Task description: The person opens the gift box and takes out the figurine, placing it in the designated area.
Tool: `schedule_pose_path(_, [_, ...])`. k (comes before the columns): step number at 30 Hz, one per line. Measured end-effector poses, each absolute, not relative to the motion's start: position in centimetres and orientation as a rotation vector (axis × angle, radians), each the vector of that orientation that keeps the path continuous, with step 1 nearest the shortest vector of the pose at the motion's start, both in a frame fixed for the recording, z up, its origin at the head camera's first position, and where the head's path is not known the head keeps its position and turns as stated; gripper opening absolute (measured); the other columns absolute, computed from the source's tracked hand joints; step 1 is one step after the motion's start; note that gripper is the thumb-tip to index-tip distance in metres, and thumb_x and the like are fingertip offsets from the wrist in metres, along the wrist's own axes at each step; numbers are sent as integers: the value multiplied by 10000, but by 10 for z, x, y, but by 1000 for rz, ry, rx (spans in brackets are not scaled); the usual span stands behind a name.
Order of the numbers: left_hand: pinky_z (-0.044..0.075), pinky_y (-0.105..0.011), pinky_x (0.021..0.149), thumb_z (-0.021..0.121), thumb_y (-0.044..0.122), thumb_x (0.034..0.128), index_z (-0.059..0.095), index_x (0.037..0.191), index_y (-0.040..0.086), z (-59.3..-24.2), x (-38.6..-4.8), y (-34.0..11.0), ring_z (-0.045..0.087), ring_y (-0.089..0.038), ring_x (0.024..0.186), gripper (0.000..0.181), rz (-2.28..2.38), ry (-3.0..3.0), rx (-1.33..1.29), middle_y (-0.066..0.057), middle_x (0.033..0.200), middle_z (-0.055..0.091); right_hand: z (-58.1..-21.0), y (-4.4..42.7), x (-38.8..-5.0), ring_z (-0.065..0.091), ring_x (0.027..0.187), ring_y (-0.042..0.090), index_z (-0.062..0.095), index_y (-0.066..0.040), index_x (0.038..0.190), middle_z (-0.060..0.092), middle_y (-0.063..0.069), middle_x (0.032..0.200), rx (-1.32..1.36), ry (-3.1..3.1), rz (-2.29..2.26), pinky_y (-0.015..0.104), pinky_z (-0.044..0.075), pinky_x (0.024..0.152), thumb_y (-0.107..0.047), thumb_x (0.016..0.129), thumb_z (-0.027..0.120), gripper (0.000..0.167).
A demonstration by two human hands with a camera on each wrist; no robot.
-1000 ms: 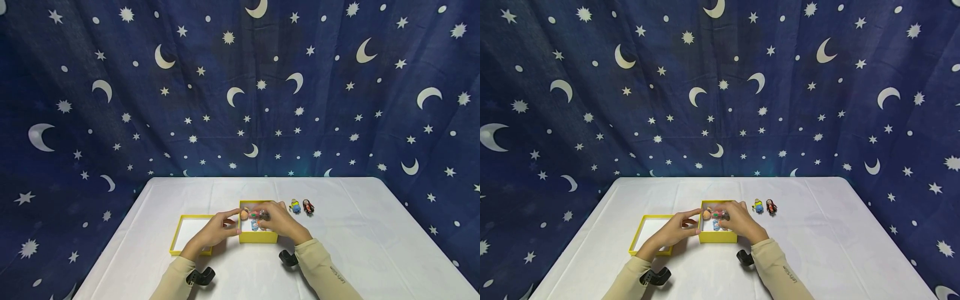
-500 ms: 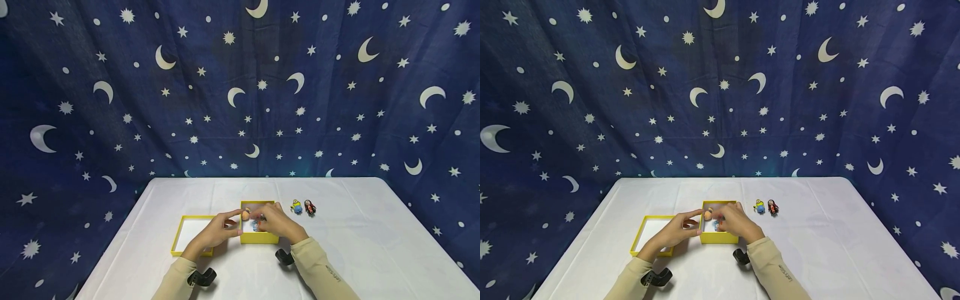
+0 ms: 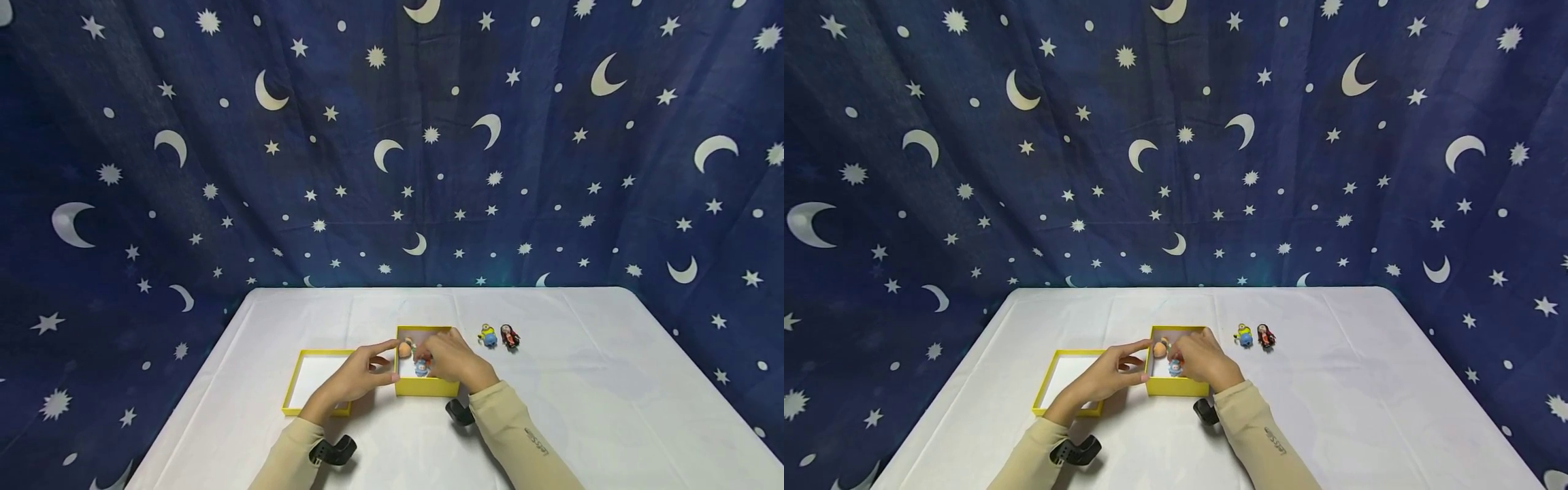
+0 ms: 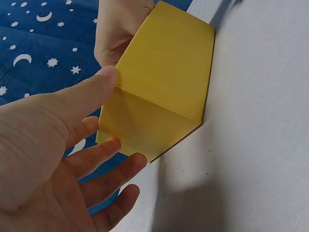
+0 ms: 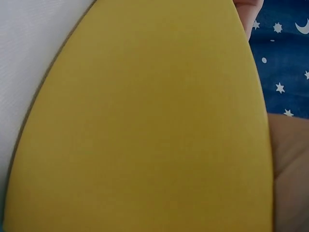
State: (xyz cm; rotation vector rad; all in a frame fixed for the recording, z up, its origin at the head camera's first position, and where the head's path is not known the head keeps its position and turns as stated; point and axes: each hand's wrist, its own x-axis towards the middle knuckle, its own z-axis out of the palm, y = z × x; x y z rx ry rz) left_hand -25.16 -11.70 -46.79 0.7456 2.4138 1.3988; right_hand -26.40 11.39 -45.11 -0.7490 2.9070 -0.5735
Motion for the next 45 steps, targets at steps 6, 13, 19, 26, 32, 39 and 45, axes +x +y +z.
schedule_pose_path(6, [509,-541,1056,711,162,954,446,1523,46,-468,-253,-117,611,-401,1242,638,1370,2442,764,-158,1580,445,-450,113,-264,533,772,117,799,-178,913,694,-62,780,-721,2903,-564,379,314,809,-46,781,853,194])
schedule_pose_path(13, [510,-532,1058,704,138,956,437,1524,31,-469,-253,-117,608,-397,1246,636,1393,2425,767,-164,1583,438,-452,114,-265,520,692,78,710,-194,737,642,-89,683,-788,2931,-578,353,295,769,-76,739,887,212])
schedule_pose_path(19, [493,-549,1072,708,148,955,441,1525,47,-470,-252,-117,614,-383,1241,638,1385,2428,752,-148,1581,446,-456,117,-266,539,728,65,714,-198,766,672,-103,742,-784,2924,-666,386,333,814,-90,782,859,182])
schedule_pose_path(26, [493,-550,1073,715,157,951,449,1521,47,-468,-252,-116,608,-382,1247,639,1385,2430,746,-142,1577,454,-452,124,-274,532,710,103,715,-159,869,672,-53,823,-657,2894,-986,270,440,670,-80,857,793,112])
schedule_pose_path(32, [499,-551,1064,713,146,950,455,1517,44,-468,-252,-116,609,-389,1242,632,1385,2433,747,-145,1573,459,-443,134,-275,555,721,118,700,-124,901,687,1,861,-681,2879,-1158,233,462,598,-32,872,737,103])
schedule_pose_path(39, [494,-567,1062,734,185,938,464,1514,53,-469,-252,-117,618,-392,1229,649,1376,2443,747,-151,1561,473,-439,140,-274,543,742,117,657,-117,919,640,-2,827,-582,2908,-1223,230,441,625,-49,869,735,115])
schedule_pose_path(45, [491,-563,1068,734,189,938,465,1515,61,-469,-253,-116,617,-380,1237,650,1385,2436,740,-134,1563,476,-436,148,-272,551,749,111,627,-104,891,660,9,821,-629,2942,-1280,238,425,651,-33,849,723,127])
